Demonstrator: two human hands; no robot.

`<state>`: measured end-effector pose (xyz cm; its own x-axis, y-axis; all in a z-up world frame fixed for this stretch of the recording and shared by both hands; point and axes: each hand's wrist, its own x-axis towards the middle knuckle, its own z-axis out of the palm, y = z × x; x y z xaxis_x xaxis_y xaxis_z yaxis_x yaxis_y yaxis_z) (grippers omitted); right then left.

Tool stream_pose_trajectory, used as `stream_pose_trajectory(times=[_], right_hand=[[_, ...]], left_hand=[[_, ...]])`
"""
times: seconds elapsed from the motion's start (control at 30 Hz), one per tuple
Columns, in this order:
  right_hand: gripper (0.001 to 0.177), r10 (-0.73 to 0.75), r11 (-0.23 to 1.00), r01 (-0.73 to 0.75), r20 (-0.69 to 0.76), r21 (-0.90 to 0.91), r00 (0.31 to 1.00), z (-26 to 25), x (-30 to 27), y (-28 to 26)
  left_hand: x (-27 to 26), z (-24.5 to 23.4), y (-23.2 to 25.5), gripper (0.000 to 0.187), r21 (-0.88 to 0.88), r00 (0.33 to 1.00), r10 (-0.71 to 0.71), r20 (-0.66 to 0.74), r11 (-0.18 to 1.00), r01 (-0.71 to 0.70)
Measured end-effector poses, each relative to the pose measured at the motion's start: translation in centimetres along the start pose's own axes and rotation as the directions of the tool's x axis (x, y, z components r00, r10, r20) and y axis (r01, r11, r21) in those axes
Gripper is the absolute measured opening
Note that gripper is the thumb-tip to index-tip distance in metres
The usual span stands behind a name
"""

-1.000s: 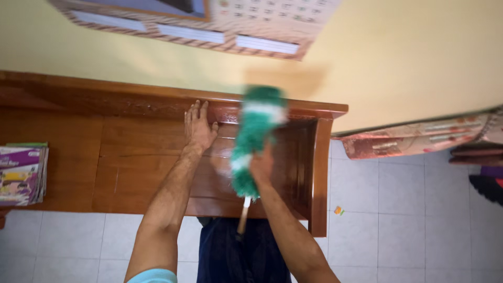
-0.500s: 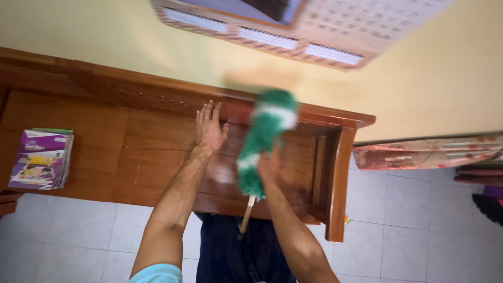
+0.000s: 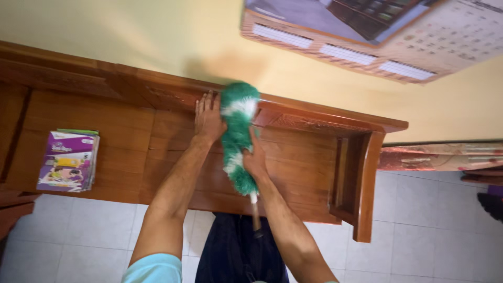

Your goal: The person dusts a wooden bench using a duster, moves a stack of books by hand, and dusts across the wooden seat panels and corner surfaces.

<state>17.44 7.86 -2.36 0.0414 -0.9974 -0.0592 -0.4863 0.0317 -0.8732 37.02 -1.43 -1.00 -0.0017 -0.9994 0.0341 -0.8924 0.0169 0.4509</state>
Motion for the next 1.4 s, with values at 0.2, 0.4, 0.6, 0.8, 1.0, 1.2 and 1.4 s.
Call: stream_pose_trajectory(times=[0.2, 0.4, 0.6, 0.8, 1.0, 1.2, 1.4], right_hand=[[0.073, 0.300, 0.954, -0.252, -0.528, 0.163, 0.794, -0.5, -0.1, 6.3], [0.072, 0.282, 0.955, -0.296, -0.245, -0.022, 0.928, 4.0, 1.8, 1.5], [0.070, 0.044, 0.986, -0.094, -0.324, -0.141, 0.945, 5.6, -0.1, 1.9], [0.071, 0.217, 0.974, -0.219, -0.526, 0.060, 0.822, 2.6, 1.1, 8.0], [0.076, -0.108, 0.992, 0.092, -0.213, -0.084, 0.971, 9.0, 2.2, 3.9], [0.072, 0.029, 0.988, -0.073, -0.306, -0.134, 0.952, 7.1, 0.4, 1.9], [0.069, 0.104, 0.993, -0.055, -0.526, 0.107, 0.844, 5.5, 2.6, 6.4]], left_hand=[[1.0, -1.2, -3.8, 0.082, -0.061, 1.000, 0.007, -0.010, 0.998, -0.007], [2.2, 0.1, -7.0, 0.084, -0.044, 0.998, -0.039, 0.042, 0.998, 0.041], [2.4, -0.3, -7.5, 0.087, -0.053, 0.994, -0.065, 0.082, 0.996, 0.070], [2.2, -1.8, -6.9, 0.084, -0.096, 0.997, -0.062, 0.042, 0.993, 0.066], [2.3, -2.0, -6.8, 0.083, -0.092, 0.994, -0.100, 0.045, 0.990, 0.104], [2.5, -1.9, -7.1, 0.083, -0.015, 0.994, -0.102, 0.036, 0.995, 0.103], [2.5, -2.1, -6.7, 0.081, -0.047, 0.994, -0.104, 0.040, 0.993, 0.105]])
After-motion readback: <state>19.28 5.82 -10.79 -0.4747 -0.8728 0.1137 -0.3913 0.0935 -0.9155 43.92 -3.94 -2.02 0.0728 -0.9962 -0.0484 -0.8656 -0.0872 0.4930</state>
